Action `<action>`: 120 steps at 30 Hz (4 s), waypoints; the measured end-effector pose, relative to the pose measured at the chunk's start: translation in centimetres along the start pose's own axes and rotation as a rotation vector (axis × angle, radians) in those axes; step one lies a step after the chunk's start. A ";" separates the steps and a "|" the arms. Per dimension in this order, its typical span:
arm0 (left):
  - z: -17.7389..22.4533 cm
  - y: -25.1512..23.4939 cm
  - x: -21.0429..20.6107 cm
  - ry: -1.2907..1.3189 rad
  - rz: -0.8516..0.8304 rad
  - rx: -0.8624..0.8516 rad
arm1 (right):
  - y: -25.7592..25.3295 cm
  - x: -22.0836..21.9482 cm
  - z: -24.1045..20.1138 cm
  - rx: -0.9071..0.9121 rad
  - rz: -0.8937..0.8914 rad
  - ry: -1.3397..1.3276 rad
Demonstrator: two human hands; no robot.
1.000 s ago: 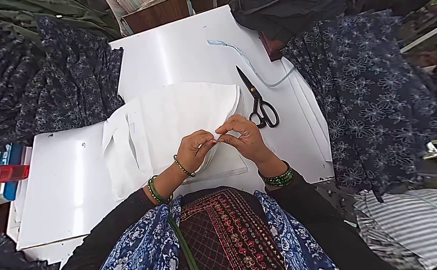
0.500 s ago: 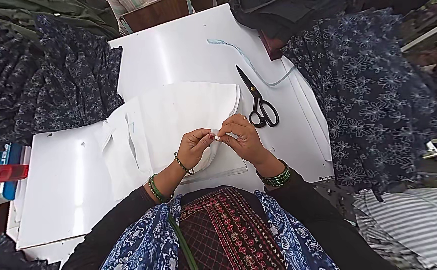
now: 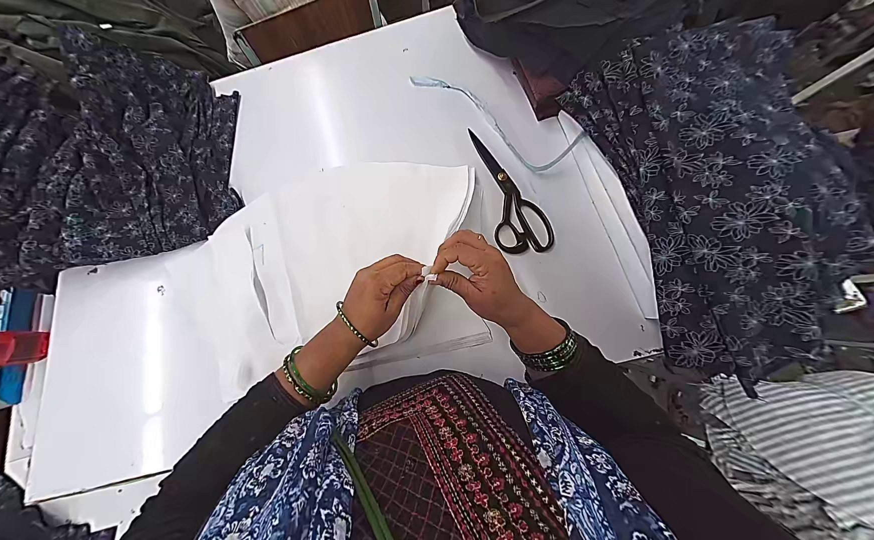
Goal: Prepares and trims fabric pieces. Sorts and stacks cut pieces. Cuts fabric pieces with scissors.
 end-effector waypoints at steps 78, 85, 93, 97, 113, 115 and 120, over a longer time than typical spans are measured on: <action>1.2 -1.0 0.0 0.103 -0.040 0.150 | 0.0 0.7 0.2 0.086 0.059 -0.128; 1.2 -0.7 0.0 0.268 -0.023 0.150 | 0.1 0.6 0.2 0.092 0.103 -0.040; 1.7 0.3 -0.6 0.374 0.135 0.278 | -0.4 -0.2 0.2 0.278 0.010 0.248; 2.8 1.0 0.9 0.188 0.112 0.224 | -2.4 -0.6 -0.8 0.443 0.002 0.314; 5.4 14.0 15.3 -0.289 0.396 0.443 | -17.6 -8.0 -22.6 1.059 -0.025 0.227; 5.1 15.5 16.7 -0.268 0.449 0.357 | -18.1 -7.7 -25.8 1.144 0.018 0.283; 5.5 16.8 18.9 -0.200 0.511 0.103 | -17.9 -7.0 -31.6 1.126 0.050 0.509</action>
Point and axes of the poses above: each hand's wrist, its own y-axis away from the middle knuckle, its own x-axis out of the back of the hand, z = x × y, the point moved 1 cm from there along -y, towards the middle knuckle, and after that the axes turned 9 degrees about -x, right-handed, at the moved point
